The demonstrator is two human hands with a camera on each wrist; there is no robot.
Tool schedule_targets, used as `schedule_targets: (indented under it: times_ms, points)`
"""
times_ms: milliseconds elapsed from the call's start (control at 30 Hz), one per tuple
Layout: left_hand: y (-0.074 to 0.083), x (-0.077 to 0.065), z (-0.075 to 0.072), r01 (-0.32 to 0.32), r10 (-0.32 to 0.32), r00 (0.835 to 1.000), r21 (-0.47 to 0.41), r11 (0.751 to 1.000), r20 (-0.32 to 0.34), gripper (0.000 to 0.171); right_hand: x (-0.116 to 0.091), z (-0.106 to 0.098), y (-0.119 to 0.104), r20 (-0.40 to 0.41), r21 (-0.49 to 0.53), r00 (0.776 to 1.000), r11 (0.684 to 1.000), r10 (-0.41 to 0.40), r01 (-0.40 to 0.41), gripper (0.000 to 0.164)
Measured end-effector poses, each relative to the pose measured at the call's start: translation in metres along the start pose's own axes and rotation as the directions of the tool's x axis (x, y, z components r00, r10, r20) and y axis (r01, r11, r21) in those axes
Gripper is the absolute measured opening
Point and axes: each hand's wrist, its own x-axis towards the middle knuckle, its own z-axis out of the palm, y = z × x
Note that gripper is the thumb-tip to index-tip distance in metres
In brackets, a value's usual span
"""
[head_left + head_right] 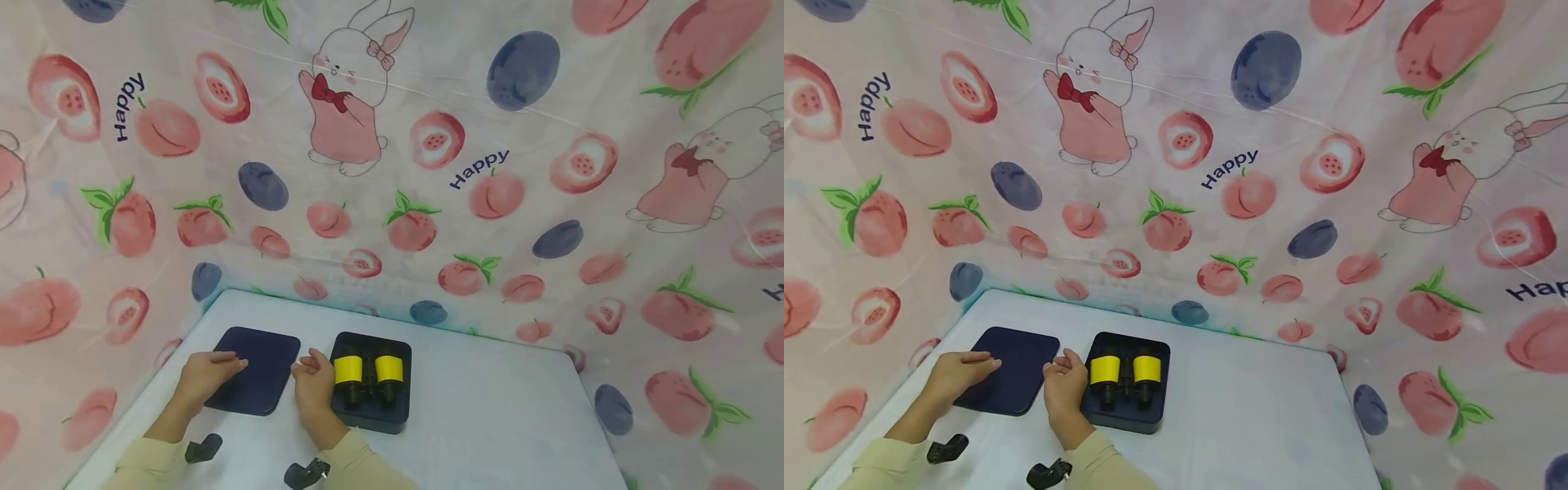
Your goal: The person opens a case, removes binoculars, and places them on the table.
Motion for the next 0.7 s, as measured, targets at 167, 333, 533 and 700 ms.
schedule_targets:
  times_ms: [167, 333, 533, 700]
  points:
    - [0.022, -0.002, 0.022, -0.056, 0.06, 0.997, -0.082, 0.995, 0.048, 0.065, 0.012, -0.021, -0.009, -0.014, 0.02, 1.0, 1.0, 0.0, 0.001, 0.042]
    - [0.04, -0.003, 0.042, -0.064, 0.069, 0.997, -0.116, 0.991, 0.036, 0.058, 0.022, -0.045, -0.016, -0.009, -0.01, 1.0, 1.0, -0.021, 0.021, 0.044]
    - [0.059, -0.005, 0.069, -0.055, 0.065, 0.996, -0.151, 0.987, 0.062, 0.055, 0.036, -0.082, -0.021, 0.038, -0.057, 0.998, 0.997, -0.058, 0.06, 0.046]
    - [0.067, -0.006, 0.097, -0.019, 0.042, 0.991, -0.176, 0.984, 0.131, 0.054, 0.051, -0.113, -0.021, 0.088, -0.152, 0.991, 0.982, -0.101, 0.114, 0.049]
